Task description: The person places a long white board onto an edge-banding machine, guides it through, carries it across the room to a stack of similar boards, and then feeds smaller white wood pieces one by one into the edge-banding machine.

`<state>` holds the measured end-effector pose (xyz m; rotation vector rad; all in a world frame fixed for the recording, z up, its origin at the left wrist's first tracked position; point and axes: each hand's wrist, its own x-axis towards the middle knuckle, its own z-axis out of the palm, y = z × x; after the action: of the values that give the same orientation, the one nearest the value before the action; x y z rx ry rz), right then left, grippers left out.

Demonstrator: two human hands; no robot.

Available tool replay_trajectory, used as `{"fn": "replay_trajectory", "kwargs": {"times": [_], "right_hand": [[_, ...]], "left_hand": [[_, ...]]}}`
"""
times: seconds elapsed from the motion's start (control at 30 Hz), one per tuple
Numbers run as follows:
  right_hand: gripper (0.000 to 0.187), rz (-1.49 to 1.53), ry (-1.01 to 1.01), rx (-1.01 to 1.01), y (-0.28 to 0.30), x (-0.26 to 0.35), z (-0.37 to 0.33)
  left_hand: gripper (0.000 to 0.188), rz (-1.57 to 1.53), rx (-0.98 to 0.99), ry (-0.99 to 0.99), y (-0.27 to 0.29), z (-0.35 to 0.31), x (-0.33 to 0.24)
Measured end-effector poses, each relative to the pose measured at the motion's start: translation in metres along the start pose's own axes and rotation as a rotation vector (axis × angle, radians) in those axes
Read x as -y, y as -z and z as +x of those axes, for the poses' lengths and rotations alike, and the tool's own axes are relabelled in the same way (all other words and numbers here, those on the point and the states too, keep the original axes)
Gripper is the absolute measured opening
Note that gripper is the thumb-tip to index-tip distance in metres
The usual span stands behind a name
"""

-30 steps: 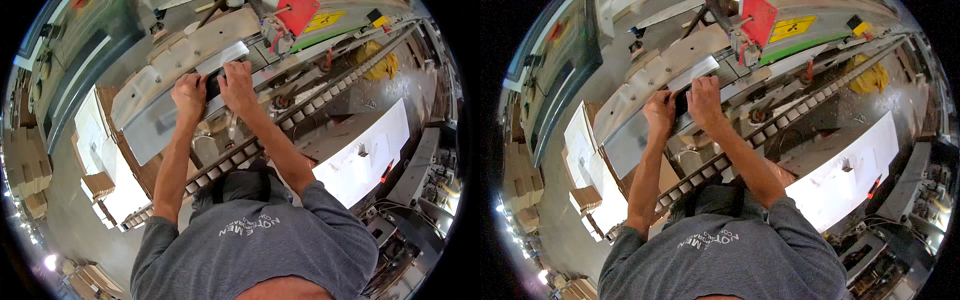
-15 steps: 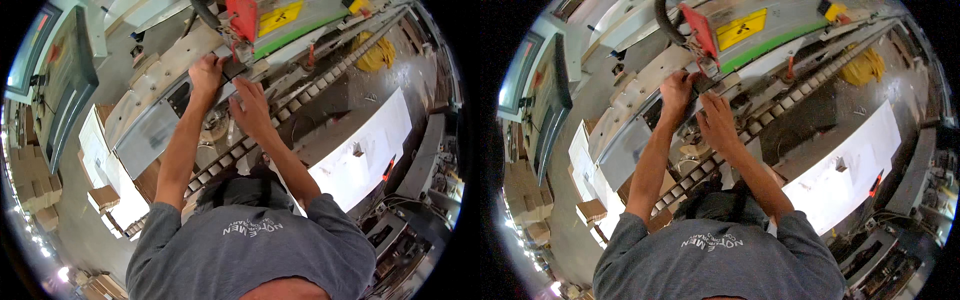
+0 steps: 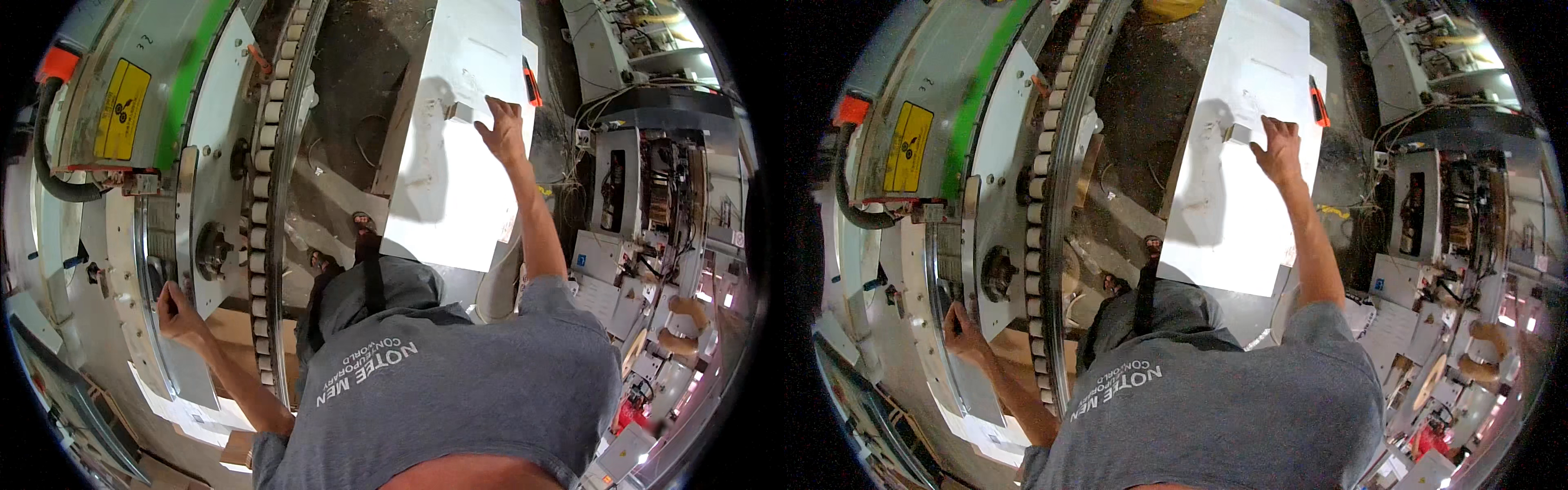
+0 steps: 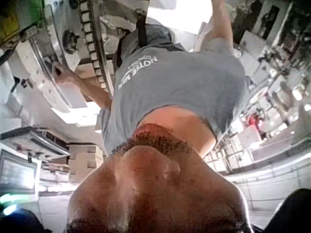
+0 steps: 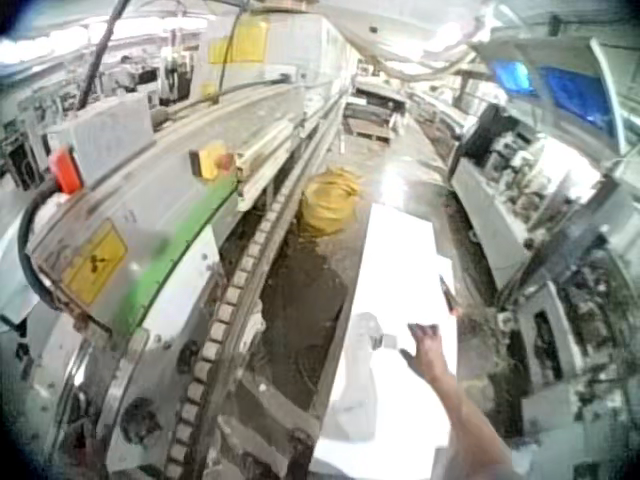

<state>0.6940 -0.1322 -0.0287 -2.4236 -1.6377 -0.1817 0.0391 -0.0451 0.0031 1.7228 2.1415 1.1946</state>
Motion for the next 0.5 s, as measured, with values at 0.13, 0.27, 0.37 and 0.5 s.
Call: {"fn": "replay_trajectory", "kwargs": {"times": [0.13,0.27,0.37,0.5], "right_hand": [[0.049,0.028,0.042,0.109,-0.026,-0.031,0.001],[0.035,0.053,0.179,0.082,-0.043,-0.049,0.003],[0.034,0.029,0.336,0.031,-0.033,-0.050,-0.002],[0.041,-0.101,0.236,0.280,-0.021,-0.041,0.004]], "left_hand": [[0.019,-0.187,-0.006,0.053,-0.018,-0.015,0.001],[0.014,-0.108,-0.025,-0.056,-0.012,-0.027,-0.018],[0.013,-0.104,-0.026,0.089,-0.009,-0.036,-0.022],[0.014,-0.179,-0.109,0.118,0.008,-0.048,-0.018]]}}
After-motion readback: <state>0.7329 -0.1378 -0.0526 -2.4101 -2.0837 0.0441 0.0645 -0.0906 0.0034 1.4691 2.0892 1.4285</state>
